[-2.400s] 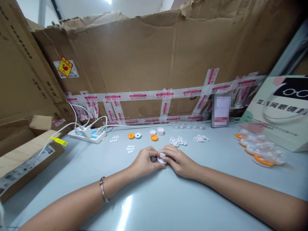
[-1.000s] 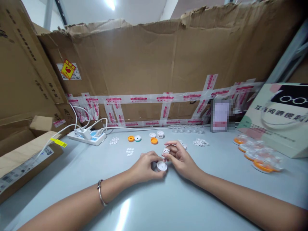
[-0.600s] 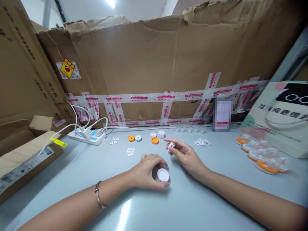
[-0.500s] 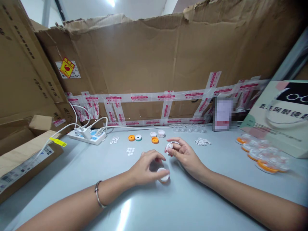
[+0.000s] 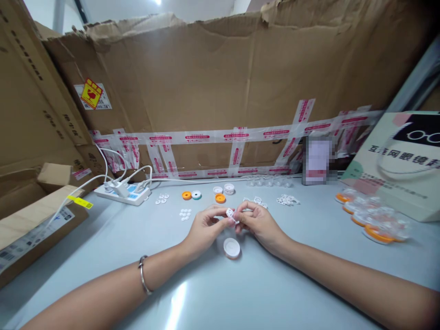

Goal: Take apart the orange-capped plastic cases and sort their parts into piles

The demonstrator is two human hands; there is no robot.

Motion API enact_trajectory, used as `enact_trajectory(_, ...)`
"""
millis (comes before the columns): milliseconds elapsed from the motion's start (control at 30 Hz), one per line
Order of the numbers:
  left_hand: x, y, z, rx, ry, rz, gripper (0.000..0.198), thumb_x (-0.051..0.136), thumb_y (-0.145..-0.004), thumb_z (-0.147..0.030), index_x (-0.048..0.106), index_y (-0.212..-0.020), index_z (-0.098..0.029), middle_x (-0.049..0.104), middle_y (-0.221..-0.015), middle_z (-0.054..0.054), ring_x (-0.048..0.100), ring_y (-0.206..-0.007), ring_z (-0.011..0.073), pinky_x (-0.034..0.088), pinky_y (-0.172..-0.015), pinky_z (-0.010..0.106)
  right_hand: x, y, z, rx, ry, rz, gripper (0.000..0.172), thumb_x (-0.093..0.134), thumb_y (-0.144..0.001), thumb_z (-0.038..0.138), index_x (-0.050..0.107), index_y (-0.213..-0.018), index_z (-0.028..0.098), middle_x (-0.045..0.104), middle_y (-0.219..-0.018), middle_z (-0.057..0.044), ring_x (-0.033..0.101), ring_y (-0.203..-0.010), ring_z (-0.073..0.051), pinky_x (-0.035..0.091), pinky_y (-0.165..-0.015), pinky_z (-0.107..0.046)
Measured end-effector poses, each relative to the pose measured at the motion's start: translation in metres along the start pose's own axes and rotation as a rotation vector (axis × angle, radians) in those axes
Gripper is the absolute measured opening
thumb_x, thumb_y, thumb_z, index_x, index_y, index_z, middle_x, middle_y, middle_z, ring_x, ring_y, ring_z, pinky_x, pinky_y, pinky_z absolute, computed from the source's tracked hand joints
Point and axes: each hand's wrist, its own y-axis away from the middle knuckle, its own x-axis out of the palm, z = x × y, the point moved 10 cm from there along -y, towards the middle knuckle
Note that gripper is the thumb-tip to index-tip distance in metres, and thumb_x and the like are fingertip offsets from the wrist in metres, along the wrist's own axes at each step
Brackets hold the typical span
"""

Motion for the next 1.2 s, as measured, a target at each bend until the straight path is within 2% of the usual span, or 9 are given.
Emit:
enact_trajectory(133,-0.003,0.0,0.0,-0.019,0.04,-0.025,0.019,0.061,-0.073,-0.027,0.067,-0.086,-0.013,0.065,-0.089,0.007,0.059,-0.084,0.0176,0.047,-0.075,0.026,-0.003,-0.001,-0.003,0.026,0.053,-0.032,0.036,0.077,-0.051,0.04,0.053,-0.062,0.016,0.065,-0.047,0.002,0.056,-0.04,-0.009,0.042,-0.044,-0.019)
enact_trajectory(200,-0.006,0.001,-0.004,0.007,-0.02,-0.045,0.019,0.061,-0.074,-0.025,0.066,-0.088,-0.013,0.067,-0.089,0.006,0.06,-0.082,0.0169,0.048,-0.075,0.026,-0.006,-0.001,0.0,0.001,0.087,-0.048,0.033,0.076,-0.052,0.04,0.056,-0.062,0.015,0.064,-0.048,0.002,0.056,-0.041,-0.008,0.044,-0.047,-0.02)
enact_trajectory(333,-0.008,0.003,-0.021,0.187,-0.291,-0.062,0.017,0.06,-0.075,-0.018,0.067,-0.091,-0.015,0.067,-0.091,0.006,0.061,-0.079,0.0153,0.05,-0.071,0.025,-0.01,-0.002,0.006,-0.064,0.133,-0.059,0.027,0.073,-0.059,0.039,0.065,-0.068,0.015,0.066,-0.057,0.001,0.059,-0.053,-0.009,0.047,-0.058,-0.021)
enact_trajectory(467,-0.003,0.006,-0.03,0.368,-0.487,-0.019,0.019,0.059,-0.076,-0.014,0.066,-0.094,-0.015,0.067,-0.087,0.007,0.062,-0.075,0.0147,0.051,-0.069,0.026,-0.011,-0.003,0.002,-0.042,0.144,-0.056,0.026,0.072,-0.06,0.039,0.07,-0.073,0.016,0.067,-0.061,0.001,0.06,-0.061,-0.01,0.048,-0.065,-0.024)
enact_trajectory(700,0.012,0.014,-0.037,0.612,-0.761,0.054,0.02,0.049,-0.084,-0.013,0.063,-0.098,-0.015,0.068,-0.086,0.008,0.064,-0.077,0.0151,0.053,-0.07,0.026,-0.01,-0.003,-0.002,-0.013,0.2,-0.049,0.029,0.072,-0.058,0.039,0.072,-0.075,0.017,0.066,-0.06,0.001,0.058,-0.06,-0.011,0.047,-0.064,-0.025)
enact_trajectory(933,0.019,0.02,-0.041,0.675,-0.874,0.081,0.015,0.047,-0.085,-0.014,0.061,-0.091,-0.013,0.068,-0.084,0.007,0.065,-0.074,0.0143,0.054,-0.067,0.024,-0.01,-0.001,-0.005,0.028,0.204,-0.057,0.028,0.075,-0.052,0.036,0.072,-0.072,0.016,0.066,-0.058,0.001,0.057,-0.057,-0.011,0.047,-0.061,-0.024)
enact_trajectory(1200,0.022,0.019,-0.037,0.628,-0.882,0.111,0.017,0.045,-0.087,-0.016,0.06,-0.093,-0.015,0.068,-0.086,0.006,0.064,-0.074,0.0134,0.053,-0.069,0.023,-0.014,-0.001,-0.004,0.003,0.274,-0.099,0.022,0.071,-0.055,0.033,0.072,-0.067,0.015,0.067,-0.056,-0.001,0.06,-0.056,-0.014,0.05,-0.061,-0.028)
